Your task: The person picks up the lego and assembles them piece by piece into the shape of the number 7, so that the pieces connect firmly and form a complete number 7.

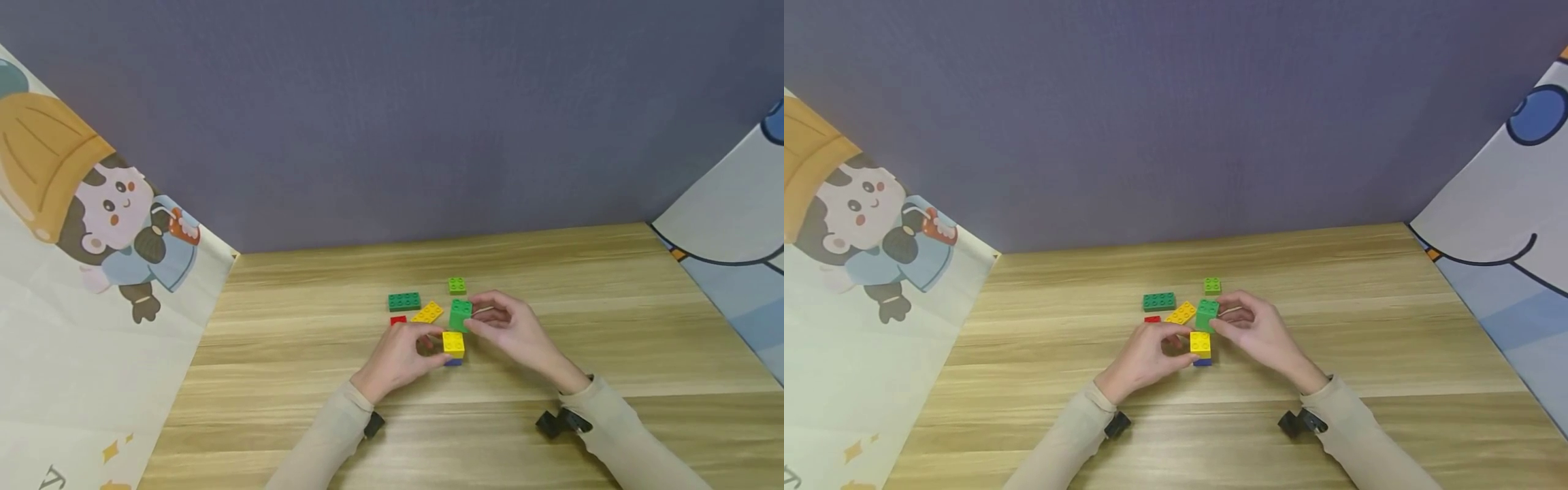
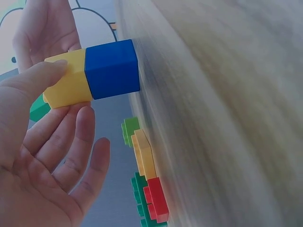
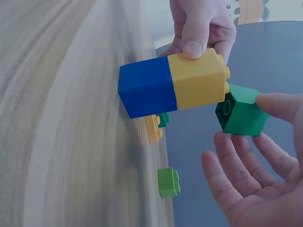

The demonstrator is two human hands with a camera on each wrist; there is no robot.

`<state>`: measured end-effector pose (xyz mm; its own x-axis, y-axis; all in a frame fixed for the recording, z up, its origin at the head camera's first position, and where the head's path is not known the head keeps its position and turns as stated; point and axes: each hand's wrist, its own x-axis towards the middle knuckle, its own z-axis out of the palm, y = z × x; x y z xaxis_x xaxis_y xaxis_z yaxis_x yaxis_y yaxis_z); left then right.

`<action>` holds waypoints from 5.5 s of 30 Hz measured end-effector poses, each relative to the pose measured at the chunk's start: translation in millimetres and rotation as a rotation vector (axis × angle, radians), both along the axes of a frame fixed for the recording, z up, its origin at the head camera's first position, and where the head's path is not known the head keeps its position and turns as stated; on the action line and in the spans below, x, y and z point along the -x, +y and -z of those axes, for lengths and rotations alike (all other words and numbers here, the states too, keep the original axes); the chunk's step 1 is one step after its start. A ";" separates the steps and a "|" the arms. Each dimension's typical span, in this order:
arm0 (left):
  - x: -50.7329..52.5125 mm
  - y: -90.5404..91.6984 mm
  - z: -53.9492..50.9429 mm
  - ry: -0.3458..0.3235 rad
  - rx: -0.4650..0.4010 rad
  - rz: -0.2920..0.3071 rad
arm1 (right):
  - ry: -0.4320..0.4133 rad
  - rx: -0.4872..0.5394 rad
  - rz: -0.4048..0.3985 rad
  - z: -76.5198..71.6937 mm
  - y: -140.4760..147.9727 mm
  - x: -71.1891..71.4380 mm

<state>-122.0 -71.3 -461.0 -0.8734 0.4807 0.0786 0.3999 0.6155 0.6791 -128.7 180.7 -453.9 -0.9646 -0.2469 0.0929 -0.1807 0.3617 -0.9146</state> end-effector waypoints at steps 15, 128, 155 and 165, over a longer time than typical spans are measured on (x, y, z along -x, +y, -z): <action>1.7 0.5 0.6 -0.015 -0.011 0.011 | 0.052 0.027 -0.084 2.3 -0.2 -8.8; 22.8 -10.3 1.4 0.101 0.075 -0.151 | 0.460 -0.189 -0.186 10.3 -2.5 -15.0; 44.1 3.3 8.9 0.023 0.148 -0.211 | 0.475 -0.163 -0.189 14.6 -3.5 -16.1; 52.3 5.8 10.8 0.055 0.245 -0.175 | 0.471 -0.161 -0.189 16.8 -3.2 -15.4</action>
<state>-174.3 -65.5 -471.8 -0.9423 0.3334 0.0290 0.3053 0.8210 0.4825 -113.2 177.5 -470.7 -0.7644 -0.4597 0.4520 -0.6345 0.4120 -0.6540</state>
